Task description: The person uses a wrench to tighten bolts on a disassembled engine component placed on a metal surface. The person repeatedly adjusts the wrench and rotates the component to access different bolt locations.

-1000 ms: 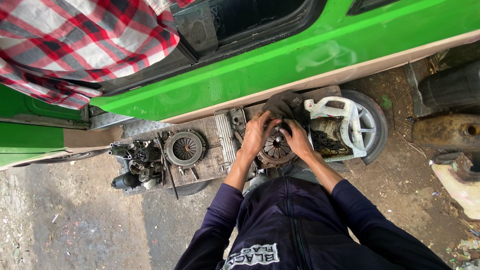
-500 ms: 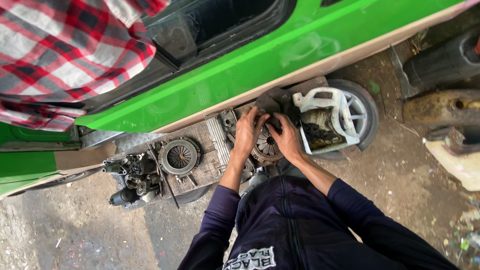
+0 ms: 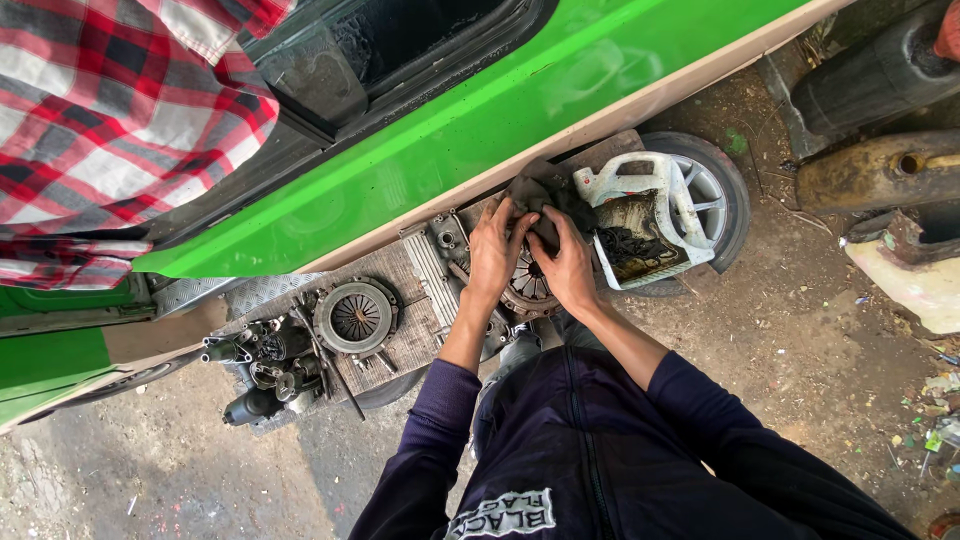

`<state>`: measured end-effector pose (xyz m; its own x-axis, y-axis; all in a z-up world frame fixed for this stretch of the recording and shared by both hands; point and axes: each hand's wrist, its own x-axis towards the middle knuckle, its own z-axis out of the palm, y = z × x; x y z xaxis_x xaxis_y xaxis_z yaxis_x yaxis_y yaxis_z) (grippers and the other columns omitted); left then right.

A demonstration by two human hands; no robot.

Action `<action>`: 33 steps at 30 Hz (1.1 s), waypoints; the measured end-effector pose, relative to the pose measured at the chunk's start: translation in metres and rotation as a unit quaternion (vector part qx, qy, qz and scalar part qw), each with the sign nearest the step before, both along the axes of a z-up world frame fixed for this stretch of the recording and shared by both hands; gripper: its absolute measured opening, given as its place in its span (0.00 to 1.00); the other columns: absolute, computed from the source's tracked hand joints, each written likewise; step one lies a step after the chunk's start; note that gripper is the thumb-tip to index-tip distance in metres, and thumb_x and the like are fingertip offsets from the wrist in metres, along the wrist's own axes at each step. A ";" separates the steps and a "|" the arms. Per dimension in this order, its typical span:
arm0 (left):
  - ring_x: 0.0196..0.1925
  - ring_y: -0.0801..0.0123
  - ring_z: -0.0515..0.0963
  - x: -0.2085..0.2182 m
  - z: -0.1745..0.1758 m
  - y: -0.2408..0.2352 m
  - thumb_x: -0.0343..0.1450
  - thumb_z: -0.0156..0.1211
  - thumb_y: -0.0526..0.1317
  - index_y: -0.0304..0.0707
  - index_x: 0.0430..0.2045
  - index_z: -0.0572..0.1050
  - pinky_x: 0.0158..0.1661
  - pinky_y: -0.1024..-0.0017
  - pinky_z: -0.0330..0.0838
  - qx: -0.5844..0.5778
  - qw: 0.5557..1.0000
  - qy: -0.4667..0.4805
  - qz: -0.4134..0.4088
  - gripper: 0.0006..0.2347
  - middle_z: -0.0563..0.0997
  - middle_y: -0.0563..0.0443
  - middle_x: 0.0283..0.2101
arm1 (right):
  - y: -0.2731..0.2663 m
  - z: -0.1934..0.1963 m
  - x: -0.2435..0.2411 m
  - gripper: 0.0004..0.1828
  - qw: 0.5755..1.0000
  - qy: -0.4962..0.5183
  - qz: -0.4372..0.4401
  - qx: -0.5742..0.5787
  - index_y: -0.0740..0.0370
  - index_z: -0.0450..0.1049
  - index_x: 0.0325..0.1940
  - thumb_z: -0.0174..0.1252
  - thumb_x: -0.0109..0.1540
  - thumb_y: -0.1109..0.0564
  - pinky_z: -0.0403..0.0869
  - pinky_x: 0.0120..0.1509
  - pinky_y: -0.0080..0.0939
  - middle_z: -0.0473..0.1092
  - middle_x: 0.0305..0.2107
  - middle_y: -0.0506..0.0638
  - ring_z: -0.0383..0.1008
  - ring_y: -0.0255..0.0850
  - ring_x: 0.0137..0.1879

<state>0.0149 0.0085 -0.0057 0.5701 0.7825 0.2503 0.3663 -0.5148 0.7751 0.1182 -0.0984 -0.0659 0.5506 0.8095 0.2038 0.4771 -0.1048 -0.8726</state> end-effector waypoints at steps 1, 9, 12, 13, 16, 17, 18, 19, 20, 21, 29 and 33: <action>0.41 0.43 0.80 0.002 -0.001 0.000 0.71 0.67 0.39 0.30 0.37 0.75 0.40 0.54 0.74 0.000 1.000 -0.002 0.001 0.11 0.81 0.38 0.37 | 0.000 -0.001 0.001 0.27 1.000 -0.015 0.005 -0.011 0.70 0.64 0.65 0.62 0.64 0.59 0.73 0.64 0.50 0.71 0.57 0.67 0.75 0.58 0.61; 0.39 0.41 0.80 0.006 -0.001 -0.001 0.71 0.67 0.40 0.30 0.36 0.74 0.38 0.53 0.73 -0.006 1.000 -0.012 0.013 0.11 0.79 0.36 0.37 | 0.009 -0.004 0.012 0.24 0.995 -0.010 0.010 -0.103 0.68 0.67 0.64 0.61 0.66 0.58 0.72 0.65 0.51 0.71 0.57 0.67 0.73 0.61 0.63; 0.39 0.41 0.80 0.004 0.000 -0.001 0.70 0.67 0.40 0.31 0.36 0.74 0.37 0.53 0.74 -0.021 0.999 -0.019 0.022 0.11 0.78 0.36 0.38 | 0.004 -0.003 0.009 0.26 0.999 -0.027 0.007 -0.027 0.70 0.65 0.65 0.61 0.65 0.58 0.72 0.65 0.52 0.70 0.57 0.68 0.73 0.60 0.63; 0.38 0.42 0.80 0.004 0.001 -0.001 0.70 0.67 0.40 0.31 0.37 0.74 0.37 0.53 0.74 -0.021 0.999 -0.023 0.024 0.11 0.78 0.36 0.38 | 0.004 -0.002 0.009 0.26 0.999 -0.026 0.012 -0.033 0.70 0.65 0.65 0.61 0.65 0.58 0.72 0.65 0.52 0.70 0.57 0.68 0.73 0.60 0.63; 0.39 0.40 0.79 0.003 0.001 0.002 0.71 0.67 0.39 0.31 0.36 0.73 0.37 0.53 0.74 -0.028 0.999 -0.016 0.017 0.11 0.77 0.35 0.37 | 0.012 -0.004 0.012 0.27 0.996 -0.006 0.032 -0.084 0.72 0.64 0.65 0.61 0.66 0.57 0.71 0.64 0.52 0.70 0.57 0.68 0.72 0.61 0.62; 0.39 0.41 0.79 0.002 0.001 0.004 0.71 0.67 0.39 0.31 0.36 0.73 0.37 0.53 0.74 -0.022 0.999 -0.014 0.021 0.11 0.77 0.35 0.37 | 0.017 -0.004 0.014 0.27 0.992 0.008 0.042 -0.122 0.72 0.63 0.66 0.61 0.66 0.57 0.71 0.64 0.52 0.69 0.56 0.69 0.72 0.62 0.62; 0.39 0.41 0.79 0.003 0.001 0.007 0.71 0.66 0.39 0.31 0.37 0.73 0.37 0.53 0.74 -0.016 1.000 -0.012 0.025 0.11 0.77 0.35 0.37 | 0.019 -0.004 0.016 0.28 0.986 0.022 0.051 -0.159 0.72 0.63 0.66 0.61 0.66 0.57 0.71 0.63 0.52 0.69 0.56 0.69 0.71 0.62 0.62; 0.38 0.41 0.80 0.002 0.000 0.005 0.71 0.66 0.39 0.31 0.37 0.73 0.37 0.53 0.74 -0.011 1.000 -0.009 0.026 0.11 0.77 0.35 0.37 | 0.018 -0.004 0.016 0.27 0.987 0.015 0.053 -0.154 0.71 0.64 0.66 0.61 0.66 0.57 0.71 0.63 0.52 0.70 0.56 0.68 0.72 0.61 0.62; 0.39 0.41 0.80 0.001 0.000 0.002 0.71 0.66 0.39 0.31 0.37 0.73 0.37 0.52 0.74 -0.016 0.999 -0.013 0.025 0.11 0.77 0.35 0.37 | 0.016 -0.002 0.016 0.26 0.987 0.007 0.055 -0.148 0.70 0.65 0.65 0.61 0.66 0.57 0.71 0.64 0.52 0.70 0.56 0.68 0.73 0.61 0.62; 0.39 0.41 0.80 0.001 0.000 0.004 0.71 0.66 0.39 0.31 0.37 0.73 0.36 0.52 0.74 -0.016 0.999 -0.018 0.026 0.11 0.77 0.35 0.37 | 0.018 0.000 0.015 0.25 0.989 -0.002 0.059 -0.137 0.70 0.66 0.65 0.61 0.67 0.57 0.72 0.64 0.52 0.71 0.56 0.67 0.74 0.60 0.61; 0.38 0.42 0.81 0.000 -0.006 0.004 0.71 0.67 0.40 0.32 0.36 0.73 0.37 0.54 0.75 -0.028 0.999 -0.026 0.025 0.11 0.79 0.37 0.37 | 0.011 -0.012 0.013 0.24 0.996 -0.052 0.053 -0.042 0.72 0.64 0.66 0.59 0.69 0.58 0.72 0.63 0.54 0.69 0.57 0.70 0.73 0.63 0.61; 0.38 0.43 0.81 0.001 -0.004 0.007 0.70 0.67 0.41 0.32 0.37 0.74 0.36 0.54 0.74 -0.020 0.999 -0.020 0.028 0.11 0.79 0.36 0.38 | 0.019 -0.022 0.023 0.23 0.985 -0.026 0.066 -0.157 0.69 0.66 0.66 0.58 0.69 0.57 0.72 0.62 0.55 0.71 0.55 0.67 0.73 0.63 0.60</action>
<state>0.0156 0.0160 -0.0100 0.5145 0.8230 0.2409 0.3622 -0.4632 0.8089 0.1411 -0.0795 -0.0876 0.4326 0.9006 -0.0427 0.5474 -0.3000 -0.7813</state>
